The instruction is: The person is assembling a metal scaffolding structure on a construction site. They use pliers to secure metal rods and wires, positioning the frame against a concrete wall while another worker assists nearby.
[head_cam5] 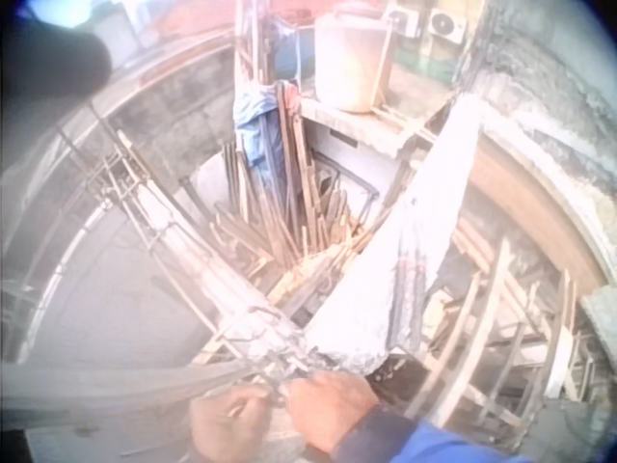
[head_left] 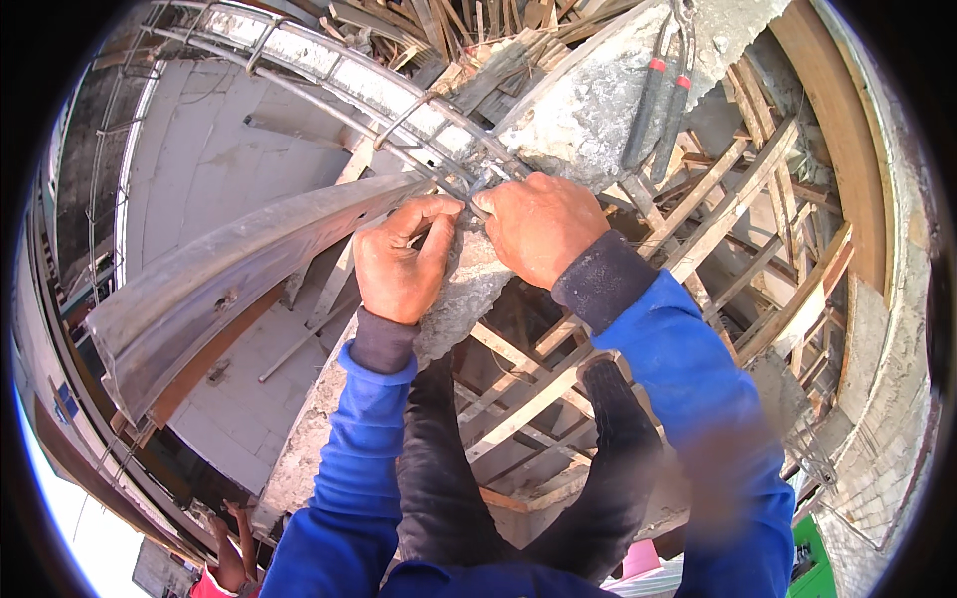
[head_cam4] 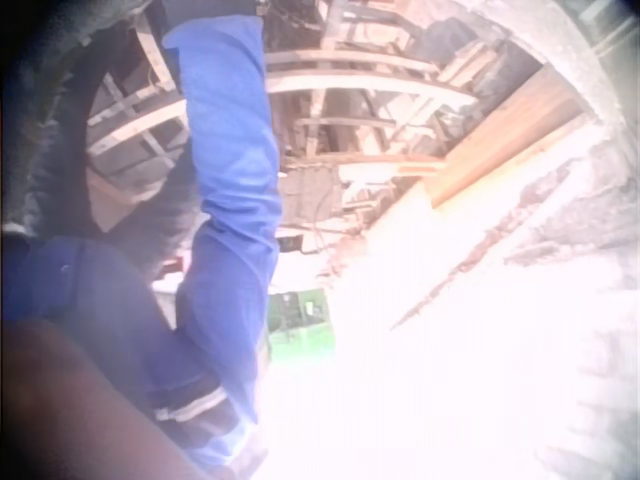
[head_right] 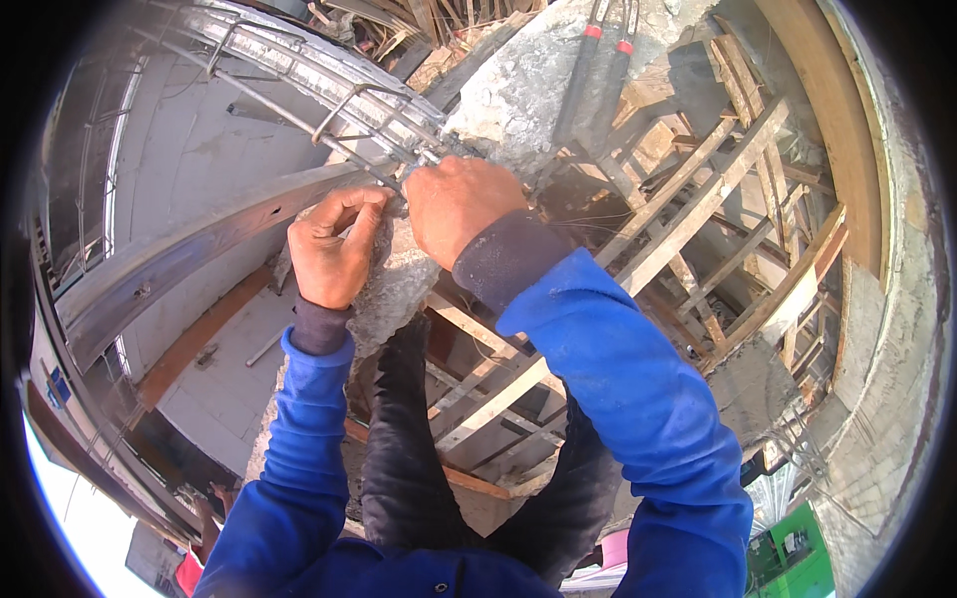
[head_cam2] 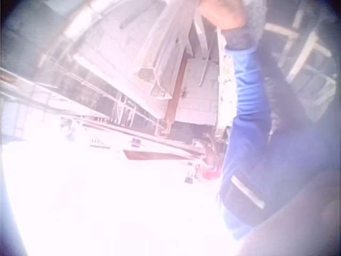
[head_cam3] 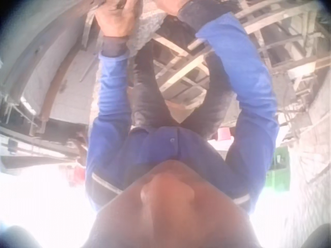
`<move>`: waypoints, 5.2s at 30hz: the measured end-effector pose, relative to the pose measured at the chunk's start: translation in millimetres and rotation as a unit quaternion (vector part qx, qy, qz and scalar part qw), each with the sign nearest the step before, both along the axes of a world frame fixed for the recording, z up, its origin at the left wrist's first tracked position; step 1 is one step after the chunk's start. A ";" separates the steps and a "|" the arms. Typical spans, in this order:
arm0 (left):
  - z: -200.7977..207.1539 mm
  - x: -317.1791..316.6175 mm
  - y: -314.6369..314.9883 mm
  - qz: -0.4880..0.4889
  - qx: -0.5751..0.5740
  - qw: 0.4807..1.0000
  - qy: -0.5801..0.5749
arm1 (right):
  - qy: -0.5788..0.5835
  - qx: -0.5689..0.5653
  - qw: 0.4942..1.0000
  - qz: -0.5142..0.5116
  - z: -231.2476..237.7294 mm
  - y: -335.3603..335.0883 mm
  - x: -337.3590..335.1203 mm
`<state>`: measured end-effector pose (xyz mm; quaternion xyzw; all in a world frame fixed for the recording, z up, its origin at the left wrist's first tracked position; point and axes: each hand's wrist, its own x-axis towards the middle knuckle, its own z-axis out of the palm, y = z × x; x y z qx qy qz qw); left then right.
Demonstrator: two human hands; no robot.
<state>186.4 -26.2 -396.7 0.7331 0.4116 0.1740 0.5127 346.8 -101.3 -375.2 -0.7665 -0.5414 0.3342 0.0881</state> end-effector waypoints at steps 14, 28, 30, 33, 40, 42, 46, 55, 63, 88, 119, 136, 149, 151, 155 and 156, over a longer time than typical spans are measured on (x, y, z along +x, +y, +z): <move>3.6 14.6 -15.4 0.069 0.081 0.994 0.026 | -0.012 -0.043 0.998 0.036 -1.2 18.2 10.4; 16.6 22.3 3.0 -0.055 0.127 0.988 0.075 | 0.422 0.100 0.821 -0.370 29.8 -27.8 -69.5; 17.2 17.2 5.7 -0.079 0.085 0.993 0.029 | 0.471 0.097 0.767 -0.424 27.8 -29.3 -88.7; 14.8 4.2 12.3 -0.137 0.022 0.990 -0.010 | 0.477 0.111 0.775 -0.400 29.8 -34.2 -98.7; 3.7 -3.6 7.7 -0.115 -0.047 0.989 -0.081 | 0.493 0.120 0.819 -0.270 37.6 -38.7 -72.8; 4.8 1.1 4.6 -0.100 0.030 0.994 -0.036 | 0.442 0.146 0.860 -0.209 34.5 -38.4 -69.2; -7.0 -1.0 -1.8 -0.056 0.105 0.990 -0.070 | 0.240 0.149 0.951 -0.126 36.0 -21.4 -28.1; -4.1 -1.7 -2.9 -0.044 0.119 0.991 -0.033 | 0.165 0.112 0.976 -0.089 1.1 10.3 9.6; 9.3 -0.9 -3.9 -0.067 0.185 0.980 -0.009 | 0.119 0.137 0.979 -0.088 -12.8 5.6 3.9; 40.1 56.7 -5.5 -0.065 0.160 0.969 0.178 | 0.198 0.273 0.927 -0.166 -29.2 -23.2 -14.3; -11.1 14.2 -39.5 0.083 0.168 0.982 0.039 | 0.370 0.180 0.753 -0.514 -21.9 -6.8 -47.2; -28.8 24.9 -48.7 0.230 0.111 0.966 -0.047 | -0.219 0.071 0.919 -0.320 -4.6 11.9 143.5; 6.2 20.2 -31.0 0.207 0.068 0.975 0.034 | 0.389 -0.054 0.848 -0.357 95.4 -37.9 44.3; 5.0 18.3 -27.8 0.169 0.083 0.978 0.088 | 0.398 -0.118 0.855 -0.310 99.8 -29.7 41.6; -6.9 20.9 -29.5 0.149 0.210 0.954 0.151 | 0.376 -0.213 0.876 -0.216 125.3 9.3 41.8; -9.7 21.7 -29.2 0.151 0.200 0.959 0.136 | 0.351 -0.239 0.888 -0.176 129.6 18.9 44.8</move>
